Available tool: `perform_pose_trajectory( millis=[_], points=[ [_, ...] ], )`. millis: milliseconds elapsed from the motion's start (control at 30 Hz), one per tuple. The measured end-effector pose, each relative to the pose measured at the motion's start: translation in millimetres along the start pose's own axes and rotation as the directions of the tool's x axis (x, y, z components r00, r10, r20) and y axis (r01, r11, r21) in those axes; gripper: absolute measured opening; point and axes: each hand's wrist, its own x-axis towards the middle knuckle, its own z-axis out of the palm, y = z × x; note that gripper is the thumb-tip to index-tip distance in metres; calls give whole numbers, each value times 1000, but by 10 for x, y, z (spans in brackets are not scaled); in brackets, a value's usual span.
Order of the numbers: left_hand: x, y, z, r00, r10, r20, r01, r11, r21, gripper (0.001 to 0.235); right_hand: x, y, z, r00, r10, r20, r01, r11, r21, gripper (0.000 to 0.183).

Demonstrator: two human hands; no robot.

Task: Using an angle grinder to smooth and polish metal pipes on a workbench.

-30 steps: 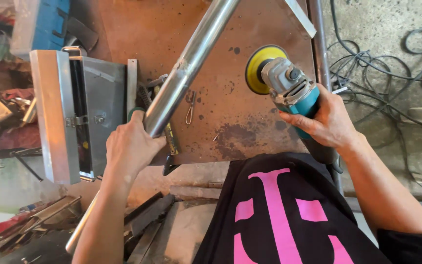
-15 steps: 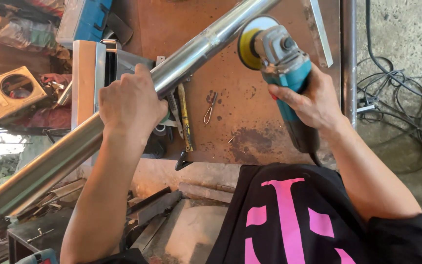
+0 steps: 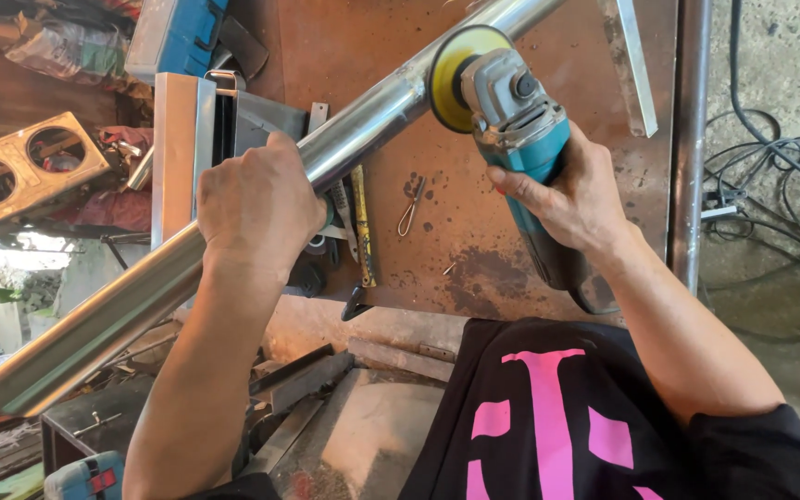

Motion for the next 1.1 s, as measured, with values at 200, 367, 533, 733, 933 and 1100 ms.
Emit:
perform_pose_trajectory(
  millis=[200,367,533,733,933,1100],
  points=[
    [49,12,-73,1000,25,17,-25,1000,14,24,-22,133,46,984,-174,-26,168,974,-155,63],
    [44,19,-112,999,41,28,-42,999,32,26,6,119,7,998,-54,-36,52,997,-59,61],
    [42,14,-100,998,35,54,-36,999,25,28,-21,121,61,979,-203,-20,197,968,-158,58],
    [2,-19,-11,999,53,4,-53,999,2,25,-14,38,23,998,46,-49,-47,999,-20,60],
    [-26,-61,51,998,48,-27,-49,999,-25,21,7,37,34,985,-167,53,173,974,-149,60],
    [-56,-77,101,998,57,-30,-59,996,-65,23,56,-72,-13,998,46,43,-34,969,-243,64]
  ],
)
